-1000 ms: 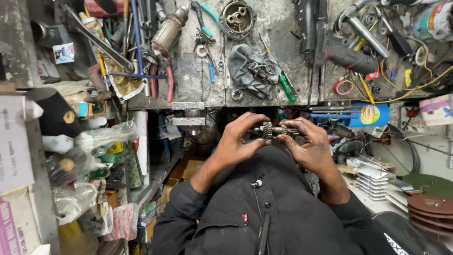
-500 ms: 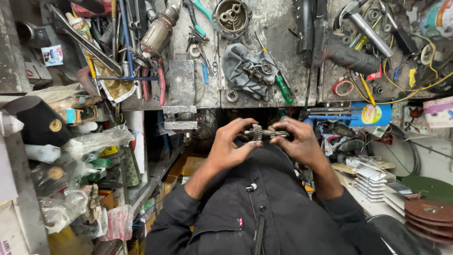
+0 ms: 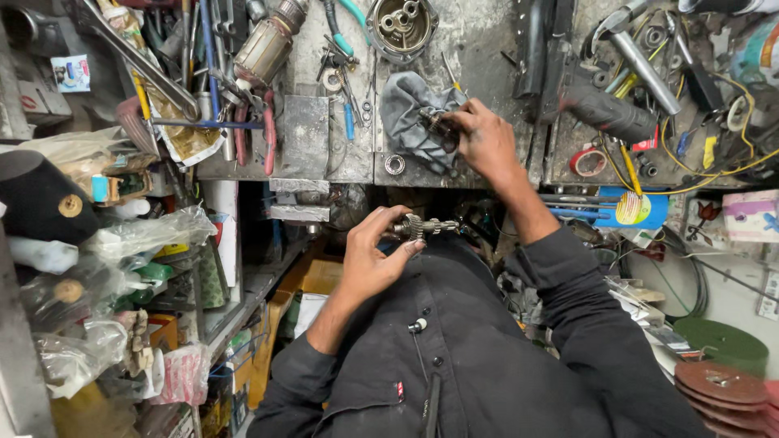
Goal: The person works at a cluttered repair bench on an electric mixer motor. They use a wrench to loosen a fastener, handle a gear and shaft assembly, fit the gear into the round motor housing, press components together by hand, and finally hold and turn the cylindrical armature in both hands.
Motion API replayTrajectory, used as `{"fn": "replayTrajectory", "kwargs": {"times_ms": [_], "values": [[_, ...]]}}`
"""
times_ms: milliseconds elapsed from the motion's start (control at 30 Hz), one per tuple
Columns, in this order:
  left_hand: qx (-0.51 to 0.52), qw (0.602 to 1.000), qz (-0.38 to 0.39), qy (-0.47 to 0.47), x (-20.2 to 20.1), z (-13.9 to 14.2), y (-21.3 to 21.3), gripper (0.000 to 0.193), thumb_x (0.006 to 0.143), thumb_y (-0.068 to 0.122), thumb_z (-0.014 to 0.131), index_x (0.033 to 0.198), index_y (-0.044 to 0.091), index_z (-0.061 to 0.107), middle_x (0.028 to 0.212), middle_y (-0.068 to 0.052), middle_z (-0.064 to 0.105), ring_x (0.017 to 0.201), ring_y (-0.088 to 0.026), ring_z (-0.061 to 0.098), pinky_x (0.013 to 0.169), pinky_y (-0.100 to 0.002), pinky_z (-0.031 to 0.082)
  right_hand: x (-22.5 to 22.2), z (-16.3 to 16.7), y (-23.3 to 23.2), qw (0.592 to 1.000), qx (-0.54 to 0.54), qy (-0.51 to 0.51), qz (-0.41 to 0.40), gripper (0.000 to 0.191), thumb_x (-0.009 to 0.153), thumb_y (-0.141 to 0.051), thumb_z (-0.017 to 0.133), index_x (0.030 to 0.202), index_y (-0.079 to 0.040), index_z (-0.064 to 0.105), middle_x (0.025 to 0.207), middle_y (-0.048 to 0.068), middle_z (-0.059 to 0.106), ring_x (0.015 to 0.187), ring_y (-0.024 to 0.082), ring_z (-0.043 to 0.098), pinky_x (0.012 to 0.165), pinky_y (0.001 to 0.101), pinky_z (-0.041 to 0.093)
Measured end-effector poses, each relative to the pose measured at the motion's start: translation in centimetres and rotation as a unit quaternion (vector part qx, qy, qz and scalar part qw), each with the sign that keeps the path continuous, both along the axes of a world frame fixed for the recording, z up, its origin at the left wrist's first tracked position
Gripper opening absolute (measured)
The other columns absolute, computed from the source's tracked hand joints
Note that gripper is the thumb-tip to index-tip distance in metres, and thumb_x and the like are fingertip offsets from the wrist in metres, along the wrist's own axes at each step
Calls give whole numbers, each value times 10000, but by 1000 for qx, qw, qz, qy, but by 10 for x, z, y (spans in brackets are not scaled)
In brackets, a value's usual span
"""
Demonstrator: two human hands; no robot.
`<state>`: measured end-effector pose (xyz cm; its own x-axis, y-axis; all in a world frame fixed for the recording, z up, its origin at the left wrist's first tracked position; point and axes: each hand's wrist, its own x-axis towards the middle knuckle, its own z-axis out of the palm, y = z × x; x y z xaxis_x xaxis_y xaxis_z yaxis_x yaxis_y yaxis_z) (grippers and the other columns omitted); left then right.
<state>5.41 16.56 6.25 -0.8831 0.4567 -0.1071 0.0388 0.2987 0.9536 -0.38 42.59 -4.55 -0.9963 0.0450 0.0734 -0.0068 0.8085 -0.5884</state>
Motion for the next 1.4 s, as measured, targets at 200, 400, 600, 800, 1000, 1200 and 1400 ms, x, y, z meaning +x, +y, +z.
{"fn": "replayTrajectory", "kwargs": {"times_ms": [200, 400, 600, 800, 1000, 1200, 1400], "values": [[-3, 1000, -4, 15, -4, -5, 4, 445, 776, 124, 828, 1174, 2, 673, 1016, -113, 699, 903, -229, 706, 806, -322, 556, 0, -1, 9, 998, -30, -54, 31, 198, 928, -49, 660, 1084, -120, 758, 1002, 119, 689, 910, 363, 684, 762, 456, 540], [-6, 1000, -1, 13, -10, -6, 6, 445, 772, 145, 833, 1168, 24, 672, 1026, -102, 691, 906, -229, 701, 789, -310, 552, 10, 12, 21, 998, 0, -57, 6, 183, 930, -72, 677, 1071, -146, 767, 972, 104, 690, 899, 344, 696, 765, 445, 546], [-18, 1000, 9, 17, -12, -5, 9, 447, 767, 139, 840, 1164, 21, 671, 1026, -101, 684, 883, -220, 680, 794, -312, 546, 3, 5, 15, 998, 55, -9, -18, 216, 902, -201, 789, 1111, -153, 762, 950, 108, 654, 849, 343, 689, 703, 453, 535], [-17, 999, 31, 29, -12, -3, 6, 447, 753, 118, 849, 1149, 16, 671, 1025, -96, 681, 894, -211, 677, 813, -311, 544, 4, -6, 12, 997, 68, 8, -28, 200, 903, -214, 816, 1034, -96, 723, 959, 104, 636, 838, 336, 683, 691, 457, 529], [-26, 998, 46, 23, -10, -5, 1, 452, 740, 110, 854, 1141, 6, 674, 1004, -98, 673, 876, -213, 670, 809, -311, 544, 12, -4, 16, 998, 0, 50, -30, 215, 915, -109, 798, 1106, -54, 717, 987, 128, 659, 857, 317, 699, 723, 407, 542], [-13, 998, 44, 51, -9, -10, -1, 451, 753, 116, 856, 1147, 1, 669, 1035, -100, 678, 917, -220, 678, 837, -312, 543, 29, 0, 21, 992, -73, 58, -81, 214, 960, -44, 752, 1174, -49, 743, 1009, 138, 689, 812, 263, 687, 713, 356, 530], [-9, 999, 41, 34, -10, -9, 0, 450, 753, 121, 857, 1146, 7, 671, 1016, -95, 668, 888, -208, 672, 821, -304, 543, 43, 5, 19, 992, -77, 42, -93, 163, 961, -67, 758, 1123, -58, 760, 989, 123, 697, 768, 247, 672, 681, 349, 519]]}}
